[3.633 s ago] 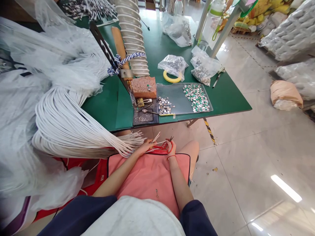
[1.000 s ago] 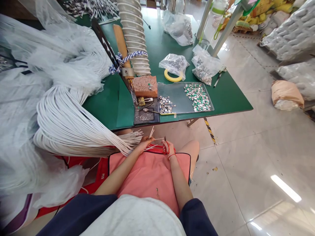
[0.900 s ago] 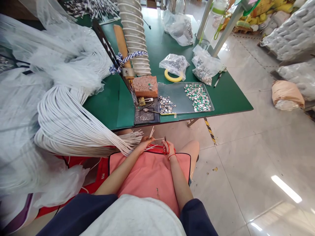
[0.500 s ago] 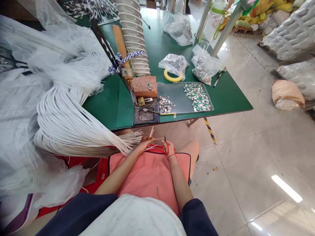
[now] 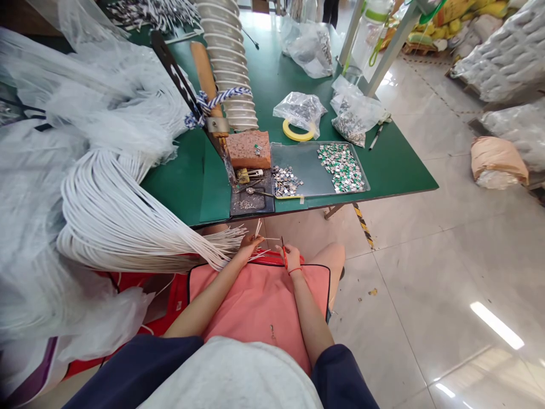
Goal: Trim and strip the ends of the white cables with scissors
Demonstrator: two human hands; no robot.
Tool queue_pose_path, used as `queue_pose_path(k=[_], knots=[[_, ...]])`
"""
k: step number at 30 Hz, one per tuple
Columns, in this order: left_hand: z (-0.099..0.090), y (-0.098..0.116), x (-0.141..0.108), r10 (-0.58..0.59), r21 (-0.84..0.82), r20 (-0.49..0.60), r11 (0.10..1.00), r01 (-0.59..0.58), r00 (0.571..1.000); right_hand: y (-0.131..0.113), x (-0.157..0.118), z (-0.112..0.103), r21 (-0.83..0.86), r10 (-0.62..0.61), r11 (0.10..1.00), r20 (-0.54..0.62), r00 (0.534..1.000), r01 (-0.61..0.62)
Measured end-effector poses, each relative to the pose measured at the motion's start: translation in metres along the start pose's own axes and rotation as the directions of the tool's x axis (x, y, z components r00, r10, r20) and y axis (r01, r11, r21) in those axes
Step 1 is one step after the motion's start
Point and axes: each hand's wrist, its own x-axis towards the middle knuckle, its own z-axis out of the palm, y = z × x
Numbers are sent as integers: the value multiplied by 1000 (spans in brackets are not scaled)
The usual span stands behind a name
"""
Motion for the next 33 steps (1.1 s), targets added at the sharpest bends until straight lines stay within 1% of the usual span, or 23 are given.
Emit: queue_pose_path(k=[4, 9, 13, 18, 23, 26, 29, 33], knots=[[0, 2, -4, -35, 7, -24, 999, 36, 999, -2, 0, 0, -32, -44, 999, -38, 998, 43], [-1, 4, -6, -71, -14, -8, 997, 71, 997, 1, 0, -3, -24, -26, 999, -65, 998, 25], [0, 5, -5, -104, -32, 37, 994, 105, 994, 3, 1, -7, 18, 18, 1000, -85, 996, -17], [4, 7, -4, -126, -42, 89, 991, 130, 988, 2, 1, -5, 79, 63, 995, -88, 994, -56], [8, 5, -11, -124, -44, 174, 990, 134, 977, 0, 3, -3, 107, 81, 992, -114, 990, -69], [10, 3, -16, -119, -56, 206, 989, 133, 971, 2, 4, -5, 106, 77, 992, -134, 988, -63], [11, 1, -17, -132, -71, 189, 987, 147, 973, 5, 5, -6, 96, 67, 994, -161, 985, -51], [9, 0, -11, -151, -127, 83, 979, 161, 985, 9, 7, -7, 71, 44, 997, -203, 978, -30]])
